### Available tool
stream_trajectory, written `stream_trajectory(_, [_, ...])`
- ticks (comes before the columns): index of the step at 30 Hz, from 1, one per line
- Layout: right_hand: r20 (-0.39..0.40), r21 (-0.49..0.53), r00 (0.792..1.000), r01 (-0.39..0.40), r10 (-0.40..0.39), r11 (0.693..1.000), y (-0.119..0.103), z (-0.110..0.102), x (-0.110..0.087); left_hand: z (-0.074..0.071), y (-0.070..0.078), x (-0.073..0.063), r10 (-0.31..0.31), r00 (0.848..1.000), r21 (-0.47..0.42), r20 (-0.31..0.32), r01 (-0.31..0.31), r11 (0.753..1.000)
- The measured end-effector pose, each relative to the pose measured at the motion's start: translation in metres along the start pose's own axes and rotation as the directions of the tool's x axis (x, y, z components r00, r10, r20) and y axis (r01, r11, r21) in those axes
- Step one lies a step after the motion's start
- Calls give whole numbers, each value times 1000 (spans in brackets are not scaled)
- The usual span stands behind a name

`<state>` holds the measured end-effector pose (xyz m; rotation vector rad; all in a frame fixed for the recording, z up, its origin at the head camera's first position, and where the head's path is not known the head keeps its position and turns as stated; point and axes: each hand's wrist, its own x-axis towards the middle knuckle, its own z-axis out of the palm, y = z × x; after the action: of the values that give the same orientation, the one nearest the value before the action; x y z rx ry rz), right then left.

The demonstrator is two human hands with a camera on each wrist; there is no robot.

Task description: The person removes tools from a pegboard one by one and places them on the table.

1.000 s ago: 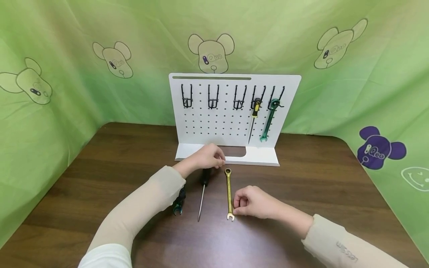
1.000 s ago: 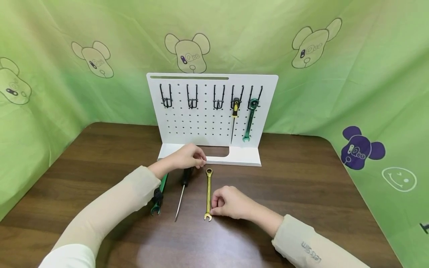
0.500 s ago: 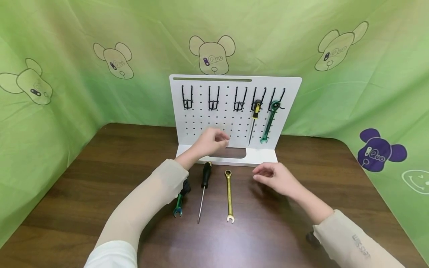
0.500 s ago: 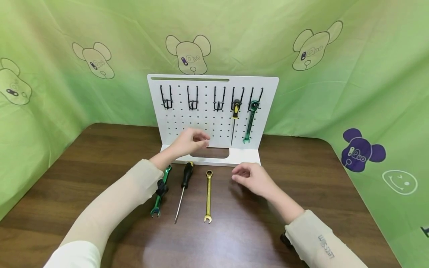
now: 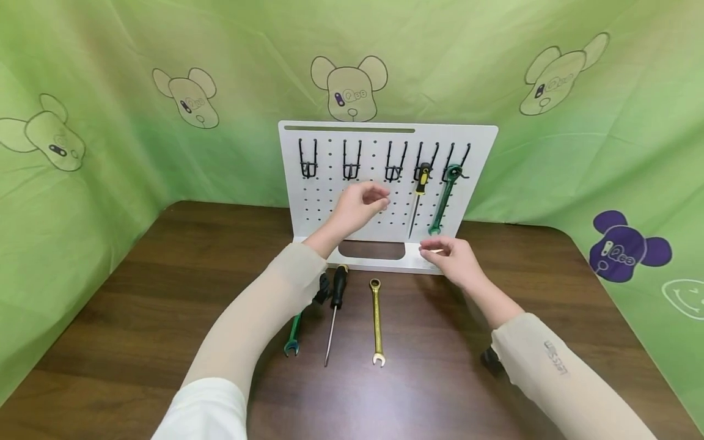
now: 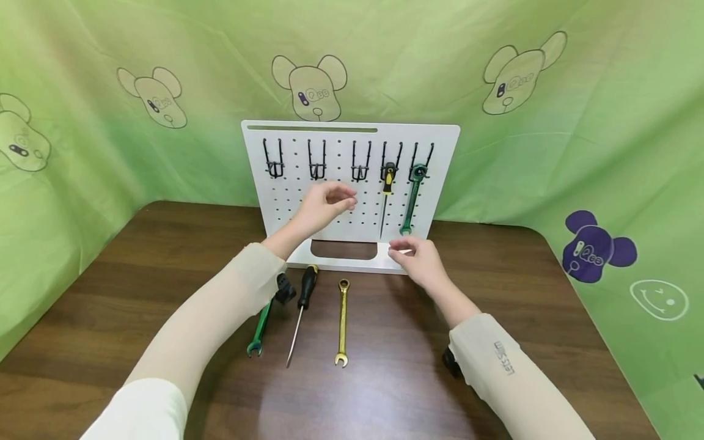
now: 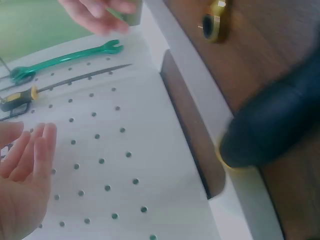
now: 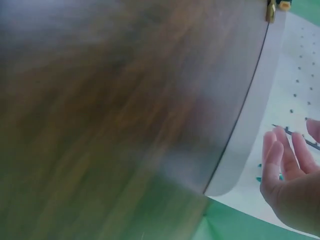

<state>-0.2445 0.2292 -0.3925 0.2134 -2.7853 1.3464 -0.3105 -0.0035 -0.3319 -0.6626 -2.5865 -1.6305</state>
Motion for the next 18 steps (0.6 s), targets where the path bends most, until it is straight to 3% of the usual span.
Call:
stream_trajectory(7, [-19, 66, 998, -62, 63, 996, 3, 7, 17, 12, 9, 13, 16, 999, -11, -49, -17, 1000])
stream_trajectory(11, [-11, 129, 995, -92, 94, 987, 3, 10, 23, 22, 11, 19, 10, 998, -71, -61, -14, 997])
stream_trajectory(18, [44, 187, 997, -78, 71, 979, 2, 14, 31, 36, 13, 24, 9, 997, -148, -82, -22, 989])
